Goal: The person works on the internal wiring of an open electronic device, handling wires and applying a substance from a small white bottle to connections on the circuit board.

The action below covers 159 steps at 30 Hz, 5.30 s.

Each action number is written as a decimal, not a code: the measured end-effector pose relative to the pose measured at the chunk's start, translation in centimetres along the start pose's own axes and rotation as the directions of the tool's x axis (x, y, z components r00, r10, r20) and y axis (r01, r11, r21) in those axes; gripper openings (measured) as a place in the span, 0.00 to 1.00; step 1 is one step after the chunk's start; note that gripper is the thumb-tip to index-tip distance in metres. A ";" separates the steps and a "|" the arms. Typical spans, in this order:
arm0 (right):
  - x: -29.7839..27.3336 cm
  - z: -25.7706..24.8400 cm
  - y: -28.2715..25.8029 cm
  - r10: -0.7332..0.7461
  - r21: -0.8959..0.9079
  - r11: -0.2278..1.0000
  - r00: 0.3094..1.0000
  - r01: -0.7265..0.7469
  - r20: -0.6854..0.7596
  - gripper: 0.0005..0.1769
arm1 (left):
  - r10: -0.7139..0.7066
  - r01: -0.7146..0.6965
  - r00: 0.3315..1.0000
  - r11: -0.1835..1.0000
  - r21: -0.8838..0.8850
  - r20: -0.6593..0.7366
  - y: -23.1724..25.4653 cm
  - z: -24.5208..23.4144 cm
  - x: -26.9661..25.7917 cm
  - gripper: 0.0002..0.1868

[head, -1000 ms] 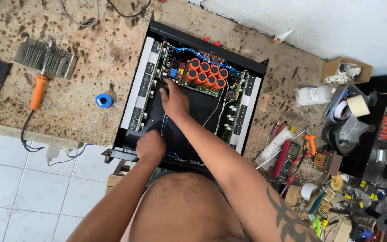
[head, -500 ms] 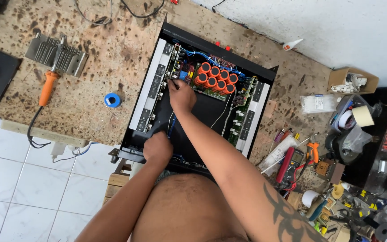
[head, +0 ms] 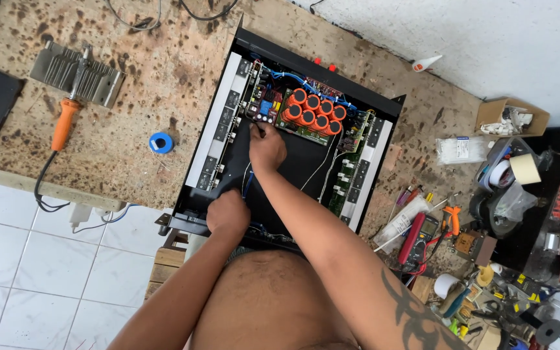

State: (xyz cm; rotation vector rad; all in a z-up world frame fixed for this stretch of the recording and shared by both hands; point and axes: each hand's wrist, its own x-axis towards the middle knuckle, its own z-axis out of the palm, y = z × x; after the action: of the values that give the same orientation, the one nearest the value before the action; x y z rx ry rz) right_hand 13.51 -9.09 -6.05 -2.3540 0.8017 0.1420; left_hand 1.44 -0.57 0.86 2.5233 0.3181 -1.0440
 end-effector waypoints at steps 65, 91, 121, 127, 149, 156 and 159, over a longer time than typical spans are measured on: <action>4.8 -7.8 3.2 -0.832 0.064 -0.025 -0.056 0.998 0.551 0.09 | 0.012 -0.013 1.000 0.999 -0.043 -0.019 1.0 -2.3 -1.6 0.15; 5.9 -5.0 6.3 -0.943 0.091 0.188 0.153 0.978 0.296 0.07 | -0.009 0.008 1.000 0.997 -0.075 -0.008 1.0 -2.2 -0.8 0.17; 6.2 -6.9 4.4 -0.788 -0.123 0.300 0.319 0.946 0.527 0.10 | -0.019 0.018 1.000 0.996 -0.084 -0.012 0.6 -1.6 -0.2 0.15; 5.0 -7.0 4.5 -0.790 -0.094 0.349 0.346 0.933 0.506 0.11 | -0.024 0.021 0.999 0.995 -0.099 -0.028 0.6 -1.5 -0.4 0.16; 0.9 -7.6 6.7 -0.485 0.106 0.868 0.874 0.486 -0.034 0.06 | -0.057 0.062 0.998 0.992 -0.111 0.040 0.3 -1.0 0.4 0.14; -0.3 -7.5 6.3 -0.842 0.062 0.498 0.465 0.865 0.272 0.08 | -0.040 0.038 0.999 0.992 -0.118 -0.010 0.2 -0.8 0.6 0.14; -0.4 -6.5 7.2 -0.875 0.140 0.367 0.290 0.919 0.389 0.04 | -0.057 0.055 0.998 0.989 -0.140 -0.009 0.2 -0.5 0.8 0.14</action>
State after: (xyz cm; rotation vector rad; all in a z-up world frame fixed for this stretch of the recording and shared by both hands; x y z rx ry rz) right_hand 8.39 -17.18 -4.65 -2.3758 -0.8631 0.1695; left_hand 2.34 -0.52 0.64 2.4096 0.4525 -0.9904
